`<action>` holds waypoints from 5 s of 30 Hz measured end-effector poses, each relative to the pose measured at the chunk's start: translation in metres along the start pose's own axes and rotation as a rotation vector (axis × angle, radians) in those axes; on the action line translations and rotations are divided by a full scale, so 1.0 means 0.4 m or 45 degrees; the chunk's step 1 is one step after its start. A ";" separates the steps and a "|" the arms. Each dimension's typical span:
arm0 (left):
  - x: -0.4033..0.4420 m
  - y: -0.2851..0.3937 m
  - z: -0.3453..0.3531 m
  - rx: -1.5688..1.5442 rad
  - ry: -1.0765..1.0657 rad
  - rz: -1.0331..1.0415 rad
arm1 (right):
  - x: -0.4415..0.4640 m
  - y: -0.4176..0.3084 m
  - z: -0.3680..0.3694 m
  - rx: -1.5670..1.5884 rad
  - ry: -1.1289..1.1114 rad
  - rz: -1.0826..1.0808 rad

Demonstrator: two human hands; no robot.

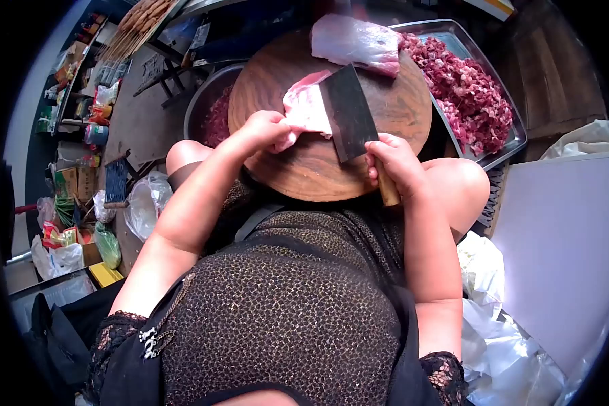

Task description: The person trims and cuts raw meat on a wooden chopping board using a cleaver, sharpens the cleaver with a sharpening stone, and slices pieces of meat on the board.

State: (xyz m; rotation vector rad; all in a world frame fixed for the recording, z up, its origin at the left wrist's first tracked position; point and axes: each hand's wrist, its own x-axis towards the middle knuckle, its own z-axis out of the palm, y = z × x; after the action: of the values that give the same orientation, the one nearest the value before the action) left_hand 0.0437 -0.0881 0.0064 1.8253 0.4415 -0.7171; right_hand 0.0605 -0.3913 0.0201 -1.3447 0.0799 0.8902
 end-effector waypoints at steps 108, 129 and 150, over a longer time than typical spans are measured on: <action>0.138 -0.008 0.041 1.101 0.911 1.108 | 0.198 -0.272 0.136 -1.832 0.396 -0.637; 0.080 0.048 0.112 1.029 0.713 1.298 | 0.162 -0.150 0.134 -1.979 0.283 -0.422; 0.029 0.097 0.091 0.796 0.537 1.136 | -0.039 -0.045 0.071 -1.950 0.421 -0.488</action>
State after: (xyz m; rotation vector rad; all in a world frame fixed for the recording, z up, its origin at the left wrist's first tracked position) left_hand 0.0663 -0.1365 0.0176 2.4704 -0.3968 0.1913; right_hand 0.0486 -0.3742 0.0505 -2.7774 -0.7239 0.2689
